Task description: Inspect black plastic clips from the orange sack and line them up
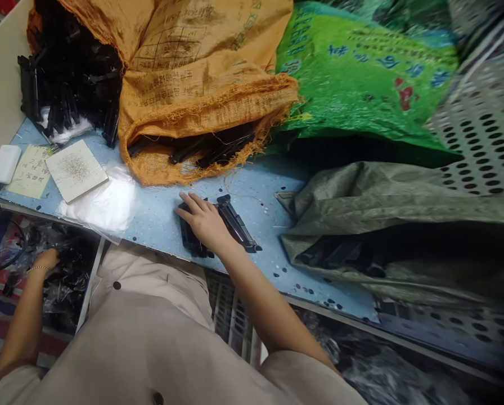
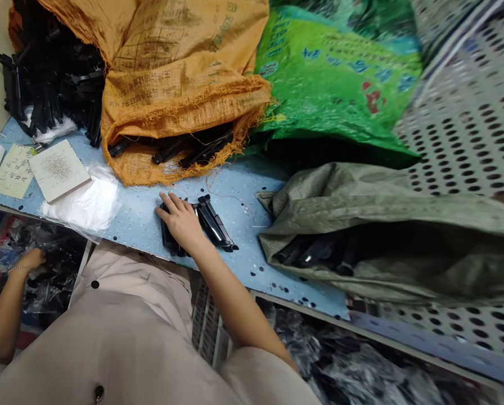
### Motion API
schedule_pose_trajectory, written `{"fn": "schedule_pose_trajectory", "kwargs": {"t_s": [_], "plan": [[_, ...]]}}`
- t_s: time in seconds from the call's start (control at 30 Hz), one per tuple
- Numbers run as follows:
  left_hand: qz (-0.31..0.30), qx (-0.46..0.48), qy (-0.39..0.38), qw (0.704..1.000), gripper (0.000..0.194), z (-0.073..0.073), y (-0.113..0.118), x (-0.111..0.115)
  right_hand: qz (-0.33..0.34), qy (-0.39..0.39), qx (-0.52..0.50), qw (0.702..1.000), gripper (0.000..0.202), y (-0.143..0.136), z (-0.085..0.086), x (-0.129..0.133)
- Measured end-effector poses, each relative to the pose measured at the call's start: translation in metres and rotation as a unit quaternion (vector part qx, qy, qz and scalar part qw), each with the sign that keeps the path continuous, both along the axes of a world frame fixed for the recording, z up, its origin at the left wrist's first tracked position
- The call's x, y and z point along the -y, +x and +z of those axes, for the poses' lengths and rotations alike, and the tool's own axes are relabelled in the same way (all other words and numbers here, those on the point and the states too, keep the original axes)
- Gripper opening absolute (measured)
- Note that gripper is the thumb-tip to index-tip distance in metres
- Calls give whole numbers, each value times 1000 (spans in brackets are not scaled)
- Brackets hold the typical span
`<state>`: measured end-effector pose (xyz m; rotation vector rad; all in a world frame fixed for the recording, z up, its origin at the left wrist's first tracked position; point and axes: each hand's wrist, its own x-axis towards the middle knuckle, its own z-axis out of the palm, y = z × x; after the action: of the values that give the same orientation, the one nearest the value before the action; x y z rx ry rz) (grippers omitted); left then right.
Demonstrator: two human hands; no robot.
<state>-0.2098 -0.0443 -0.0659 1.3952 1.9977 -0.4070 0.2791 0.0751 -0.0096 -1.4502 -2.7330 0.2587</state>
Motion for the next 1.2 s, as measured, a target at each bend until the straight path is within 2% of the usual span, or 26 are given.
{"fn": "schedule_pose_trajectory", "kwargs": {"t_s": [0.07,0.1,0.17,0.23,0.3,0.33,0.37,0.4,0.47,0.53,0.57,0.63,0.7,0.77,0.83,0.9,0.93,0.97,1.03,1.1,1.2], "plan": [[7,45,29,999,17,11,25,-11,55,-15,-4,998,39,-1,4,-9],[12,90,68,994,23,19,44,-17,71,-25,-12,997,40,-1,7,-13],[13,192,204,960,31,35,88,-29,76,-47,-36,995,42,1,13,-18],[-24,203,355,912,27,45,133,-45,37,-75,-76,994,40,2,15,-20],[-57,191,416,887,20,46,164,-62,-20,-126,-148,981,35,-1,11,-18],[-50,201,423,882,19,44,172,-70,-47,-167,-204,964,32,-5,8,-16],[-25,231,415,880,19,41,176,-77,-71,-222,-272,934,31,-10,3,-13],[20,277,398,874,21,37,177,-83,-92,-287,-347,888,32,-17,-2,-9],[133,382,356,843,23,32,172,-93,-121,-423,-483,757,38,-39,-11,0],[209,450,336,801,24,28,169,-98,-131,-527,-565,621,45,-67,-19,7],[221,464,340,787,24,27,169,-99,-129,-560,-587,571,47,-83,-22,9],[208,465,366,779,21,27,170,-99,-128,-587,-618,508,46,-110,-28,7],[197,442,408,774,18,31,168,-96,-146,-577,-640,485,41,-126,-32,0],[167,384,474,774,11,36,162,-90,-175,-554,-653,486,36,-127,-34,-7],[62,301,525,794,7,42,155,-85,-198,-525,-660,500,33,-116,-32,-8],[-71,227,522,819,23,45,152,-85,-200,-507,-662,515,30,-100,-26,0],[-114,208,508,828,29,45,151,-86,-191,-515,-656,518,28,-91,-22,7],[-131,203,497,834,35,44,151,-88,-177,-539,-643,515,27,-84,-19,15],[-115,229,485,836,44,41,152,-94,-148,-620,-598,486,28,-76,-17,32],[-87,267,486,828,50,41,150,-96,-141,-690,-557,440,29,-75,-23,45],[-110,286,498,811,56,52,143,-85,-156,-723,-555,380,25,-85,-39,51]]}}
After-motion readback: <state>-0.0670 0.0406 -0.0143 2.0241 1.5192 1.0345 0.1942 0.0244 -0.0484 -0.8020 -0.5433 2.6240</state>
